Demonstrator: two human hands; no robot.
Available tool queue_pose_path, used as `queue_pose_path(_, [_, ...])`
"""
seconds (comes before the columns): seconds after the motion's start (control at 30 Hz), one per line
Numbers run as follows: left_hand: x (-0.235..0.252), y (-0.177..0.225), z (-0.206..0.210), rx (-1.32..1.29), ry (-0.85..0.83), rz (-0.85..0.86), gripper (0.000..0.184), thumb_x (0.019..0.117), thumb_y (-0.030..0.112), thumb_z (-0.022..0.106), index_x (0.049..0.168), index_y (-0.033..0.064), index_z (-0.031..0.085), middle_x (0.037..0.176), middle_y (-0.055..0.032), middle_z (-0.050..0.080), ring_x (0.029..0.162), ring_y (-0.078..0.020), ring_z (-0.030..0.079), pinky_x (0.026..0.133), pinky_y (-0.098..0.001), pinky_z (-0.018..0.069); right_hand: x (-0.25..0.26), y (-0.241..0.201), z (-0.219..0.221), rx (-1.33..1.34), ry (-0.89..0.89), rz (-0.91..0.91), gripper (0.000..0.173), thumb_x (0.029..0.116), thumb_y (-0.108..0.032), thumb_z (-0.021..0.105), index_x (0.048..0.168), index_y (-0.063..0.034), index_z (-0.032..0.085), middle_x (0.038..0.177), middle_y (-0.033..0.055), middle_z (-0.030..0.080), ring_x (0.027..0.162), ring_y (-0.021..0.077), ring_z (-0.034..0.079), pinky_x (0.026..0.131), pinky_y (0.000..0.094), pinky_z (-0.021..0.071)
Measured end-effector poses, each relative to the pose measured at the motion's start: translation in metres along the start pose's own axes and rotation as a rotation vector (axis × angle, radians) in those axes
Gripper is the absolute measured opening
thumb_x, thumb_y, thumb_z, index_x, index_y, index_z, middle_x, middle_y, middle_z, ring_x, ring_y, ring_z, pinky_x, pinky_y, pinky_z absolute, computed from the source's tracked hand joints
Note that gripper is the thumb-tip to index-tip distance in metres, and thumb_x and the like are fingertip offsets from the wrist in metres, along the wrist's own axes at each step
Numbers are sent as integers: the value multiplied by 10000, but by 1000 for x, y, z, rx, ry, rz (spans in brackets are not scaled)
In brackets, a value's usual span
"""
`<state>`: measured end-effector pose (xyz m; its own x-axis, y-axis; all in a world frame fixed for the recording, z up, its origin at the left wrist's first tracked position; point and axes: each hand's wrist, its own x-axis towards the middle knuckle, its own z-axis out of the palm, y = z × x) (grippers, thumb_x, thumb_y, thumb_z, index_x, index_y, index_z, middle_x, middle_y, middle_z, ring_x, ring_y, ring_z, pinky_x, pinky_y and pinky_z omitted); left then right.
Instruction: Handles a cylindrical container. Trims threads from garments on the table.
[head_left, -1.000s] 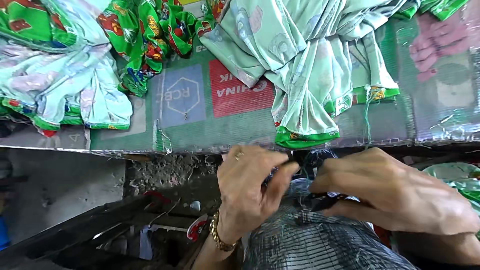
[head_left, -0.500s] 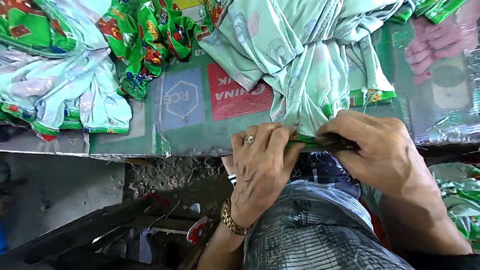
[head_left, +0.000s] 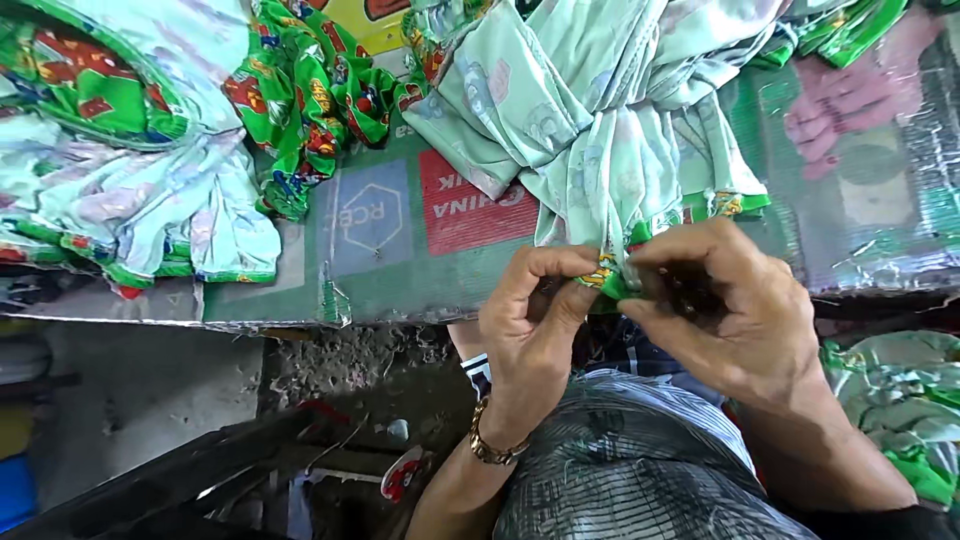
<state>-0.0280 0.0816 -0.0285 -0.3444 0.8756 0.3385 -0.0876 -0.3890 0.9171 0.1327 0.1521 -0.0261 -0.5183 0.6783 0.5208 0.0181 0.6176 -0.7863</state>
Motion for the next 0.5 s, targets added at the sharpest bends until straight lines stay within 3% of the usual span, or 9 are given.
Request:
queue_pose_path(0.07, [0,-1,0,-86,22,-51,102,992,107,662,1090,113,688,1071,-10,699,972,-83,688,835,-254,597,1,0,3,-9,46,-31,349,934,-206,686,1211,-48,545,945,-38,617,781,-50,577,660,94,508])
queue_pose_path(0.17, [-1,-3,0,-173,36,-66,100,999,121,655,1094,116,685,1085,-24,701,1009,-99,689,868,-273,594,2,0,6,-11,85,-71,361,944,-232,657,1225,-54,516,979,-25,592,804,-38,567,668,104,500])
queue_pose_path(0.27, [-1,-2,1,-295,46,-100,111,998,124,654,1102,123,691,1072,-21,696,967,-87,687,837,-259,595,2,-1,10,-6,98,-112,310,920,-163,707,1167,-60,549,982,-7,588,811,-20,568,665,101,498])
queue_pose_path(0.37, [-2,-1,3,-375,46,-149,112,993,120,660,1099,119,694,1053,-23,697,953,-84,689,824,-257,595,5,-2,16,-59,161,-176,202,930,-122,724,1090,-43,629,897,6,578,744,-17,528,631,85,442])
queue_pose_path(0.5, [-4,-3,6,-388,75,-178,90,968,94,688,1055,95,709,992,-30,707,885,-77,693,792,-246,598,10,8,22,-206,220,-320,74,942,-59,678,992,-5,686,806,73,599,710,92,571,618,191,461])
